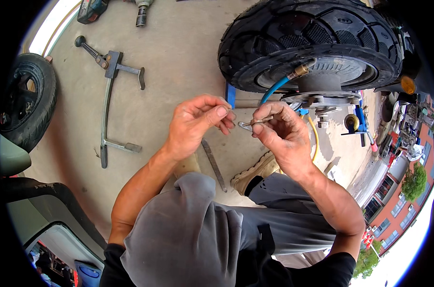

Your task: The person mounts a tire onto a wheel rim using a tire lever and a blue tire mounting clamp. They pry the tire bead over the rim edge, rotate the tire to seat it, and then inflate the tire using an air hose to secure the bead.

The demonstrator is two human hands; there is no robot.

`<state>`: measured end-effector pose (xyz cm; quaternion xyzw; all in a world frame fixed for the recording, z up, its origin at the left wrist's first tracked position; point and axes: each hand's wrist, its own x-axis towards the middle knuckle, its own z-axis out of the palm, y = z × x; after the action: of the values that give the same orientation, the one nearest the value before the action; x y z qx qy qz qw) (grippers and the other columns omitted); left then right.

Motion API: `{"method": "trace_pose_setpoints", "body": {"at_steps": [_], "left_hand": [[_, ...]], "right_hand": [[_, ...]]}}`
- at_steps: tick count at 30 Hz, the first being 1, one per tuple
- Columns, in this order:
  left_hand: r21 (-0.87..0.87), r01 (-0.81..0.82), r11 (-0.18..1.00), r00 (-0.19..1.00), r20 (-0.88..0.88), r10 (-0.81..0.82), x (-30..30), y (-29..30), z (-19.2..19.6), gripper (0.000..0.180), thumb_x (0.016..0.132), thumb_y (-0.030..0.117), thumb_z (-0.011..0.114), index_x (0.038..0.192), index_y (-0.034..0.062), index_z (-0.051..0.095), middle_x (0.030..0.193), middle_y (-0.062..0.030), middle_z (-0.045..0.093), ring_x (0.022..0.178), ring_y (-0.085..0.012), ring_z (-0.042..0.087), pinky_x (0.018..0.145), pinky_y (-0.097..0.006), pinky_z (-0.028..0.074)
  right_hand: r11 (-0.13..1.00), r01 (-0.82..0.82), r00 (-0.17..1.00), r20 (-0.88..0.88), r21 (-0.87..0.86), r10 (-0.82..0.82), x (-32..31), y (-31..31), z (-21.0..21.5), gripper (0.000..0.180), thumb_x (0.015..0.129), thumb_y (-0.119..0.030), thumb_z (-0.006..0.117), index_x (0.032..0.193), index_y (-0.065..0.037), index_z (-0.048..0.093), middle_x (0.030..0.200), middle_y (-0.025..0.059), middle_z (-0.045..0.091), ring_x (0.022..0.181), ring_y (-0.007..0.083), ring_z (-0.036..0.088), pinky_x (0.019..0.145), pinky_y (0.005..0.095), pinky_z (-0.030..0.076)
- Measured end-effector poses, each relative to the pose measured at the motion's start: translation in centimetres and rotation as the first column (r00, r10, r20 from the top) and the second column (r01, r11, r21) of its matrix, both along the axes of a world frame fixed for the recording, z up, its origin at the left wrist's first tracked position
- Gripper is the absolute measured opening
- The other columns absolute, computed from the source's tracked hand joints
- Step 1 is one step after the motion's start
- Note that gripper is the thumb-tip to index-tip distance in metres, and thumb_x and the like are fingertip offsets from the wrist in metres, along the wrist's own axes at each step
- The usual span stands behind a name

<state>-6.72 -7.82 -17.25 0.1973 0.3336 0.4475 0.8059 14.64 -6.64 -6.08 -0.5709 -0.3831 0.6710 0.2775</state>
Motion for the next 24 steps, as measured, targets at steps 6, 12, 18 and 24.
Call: {"method": "trace_pose_setpoints", "body": {"at_steps": [6, 12, 18, 24], "left_hand": [[0.004, -0.043, 0.999, 0.994, 0.097, 0.042, -0.2, 0.6, 0.5, 0.021, 0.105, 0.012, 0.068, 0.119, -0.0042, 0.068, 0.103, -0.0163, 0.076, 0.091, -0.0235, 0.075, 0.078, -0.037, 0.062], [0.026, -0.077, 0.997, 0.994, 0.08, 0.074, 0.0, 0.4, 0.8, 0.02, 0.105, 0.011, 0.068, 0.118, -0.0045, 0.068, 0.103, -0.0163, 0.077, 0.09, -0.023, 0.075, 0.078, -0.036, 0.061], [0.038, -0.114, 0.993, 0.99, 0.082, 0.111, 0.3, 0.2, 1.0, 0.019, 0.105, 0.01, 0.068, 0.118, -0.0047, 0.068, 0.103, -0.0161, 0.077, 0.091, -0.0227, 0.076, 0.078, -0.034, 0.062], [0.047, -0.106, 0.993, 0.992, 0.07, 0.103, 0.5, 0.3, 1.1, 0.019, 0.104, 0.009, 0.069, 0.118, -0.0042, 0.069, 0.104, -0.0152, 0.077, 0.093, -0.0218, 0.076, 0.078, -0.034, 0.062]], "right_hand": [[0.998, 0.036, 0.994, 0.106, 0.046, -0.041, -1.8, 0.2, -0.1, 0.036, 0.097, 0.006, 0.07, 0.13, 0.001, 0.058, 0.114, 0.0055, 0.067, 0.105, 0.0096, 0.066, 0.088, 0.0269, 0.056], [0.999, -0.004, 0.987, 0.16, 0.04, -0.002, -2.2, 0.8, 0.0, 0.029, 0.099, 0.004, 0.071, 0.127, 0.001, 0.064, 0.116, 0.0058, 0.07, 0.102, 0.0102, 0.07, 0.086, 0.0257, 0.058], [0.999, 0.009, 0.987, 0.16, 0.046, -0.016, -2.5, 1.1, 0.1, 0.026, 0.099, 0.002, 0.072, 0.124, 0.001, 0.066, 0.111, 0.0046, 0.072, 0.097, 0.0095, 0.07, 0.083, 0.0248, 0.058], [0.997, -0.027, 0.98, 0.201, 0.066, 0.013, -2.0, 0.9, 0.1, 0.025, 0.099, 0.002, 0.072, 0.123, 0.001, 0.067, 0.113, 0.0051, 0.072, 0.096, 0.0094, 0.07, 0.082, 0.0249, 0.057]]}}
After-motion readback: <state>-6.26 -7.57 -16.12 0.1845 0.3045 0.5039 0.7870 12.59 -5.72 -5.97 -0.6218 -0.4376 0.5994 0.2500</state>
